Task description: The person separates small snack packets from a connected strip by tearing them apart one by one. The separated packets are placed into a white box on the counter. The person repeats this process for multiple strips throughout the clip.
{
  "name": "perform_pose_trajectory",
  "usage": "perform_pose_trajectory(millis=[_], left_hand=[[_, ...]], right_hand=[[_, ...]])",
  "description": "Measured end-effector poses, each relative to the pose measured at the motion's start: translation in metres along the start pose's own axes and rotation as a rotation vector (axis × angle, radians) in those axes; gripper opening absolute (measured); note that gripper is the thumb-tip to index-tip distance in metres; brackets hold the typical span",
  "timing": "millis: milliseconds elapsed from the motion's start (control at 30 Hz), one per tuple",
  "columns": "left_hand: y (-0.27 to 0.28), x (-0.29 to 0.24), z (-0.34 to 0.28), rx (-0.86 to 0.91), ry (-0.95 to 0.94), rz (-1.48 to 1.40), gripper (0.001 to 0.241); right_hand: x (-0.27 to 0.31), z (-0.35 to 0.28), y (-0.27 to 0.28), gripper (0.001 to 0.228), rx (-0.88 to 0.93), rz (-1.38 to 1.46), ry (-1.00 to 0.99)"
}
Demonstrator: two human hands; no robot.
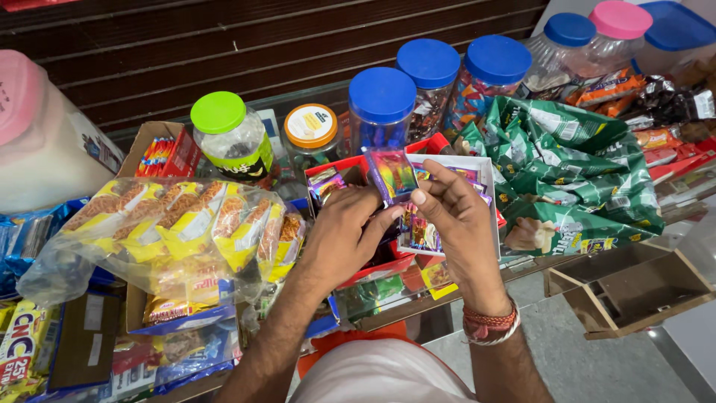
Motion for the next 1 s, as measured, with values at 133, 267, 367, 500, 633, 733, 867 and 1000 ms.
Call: perform_pose_trajectory(millis=[133,267,367,500,633,733,867,1000], left_hand=[[-0.001,0.002,0.0,0.096,0.019,0.0,0.018],[-0.002,0.002,0.003,0.091,-0.179,0.068,0.014],[-0.004,0.003,0.007,0.118,-0.2,0.097,0.016],[0.0,0.003,0.012,0.171,-0.159,0.137,0.01],[0.005,0.002,0.018,0.154,-0.143,0.112,0.008],[0.006,-0.001,0.017,0.114,-0.194,0.08,0.008],[0.002,0.0,0.017,0.155,-0.276,0.156,0.006],[0.004,0.003,0.017,0.172,-0.28,0.156,0.005]], right_hand=[[0.026,-0.007,-0.007,0.064,0.011,-0.172,0.266],[0.057,-0.025,-0.013,0.056,0.094,-0.637,0.828],[0.062,-0.03,-0.019,0.046,0.167,-0.812,0.919],[0.061,-0.025,-0.016,0.038,0.155,-0.93,0.894],[0.061,-0.02,-0.009,0.024,0.129,-0.957,0.914],[0.058,-0.021,-0.007,0.026,0.158,-0.971,0.863],[0.049,-0.019,-0.01,0.018,0.218,-0.941,0.778],[0.047,-0.018,-0.01,0.012,0.236,-0.891,0.766]])
Point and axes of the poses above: each hand's wrist, its own z-axis towards the middle knuckle, its own y-axis out of the back of the hand, x = y × z, the point moved 2 cm from there along z, towards the middle knuckle, and after that the axes turned 13 degrees about -x, right-handed, at the moved point
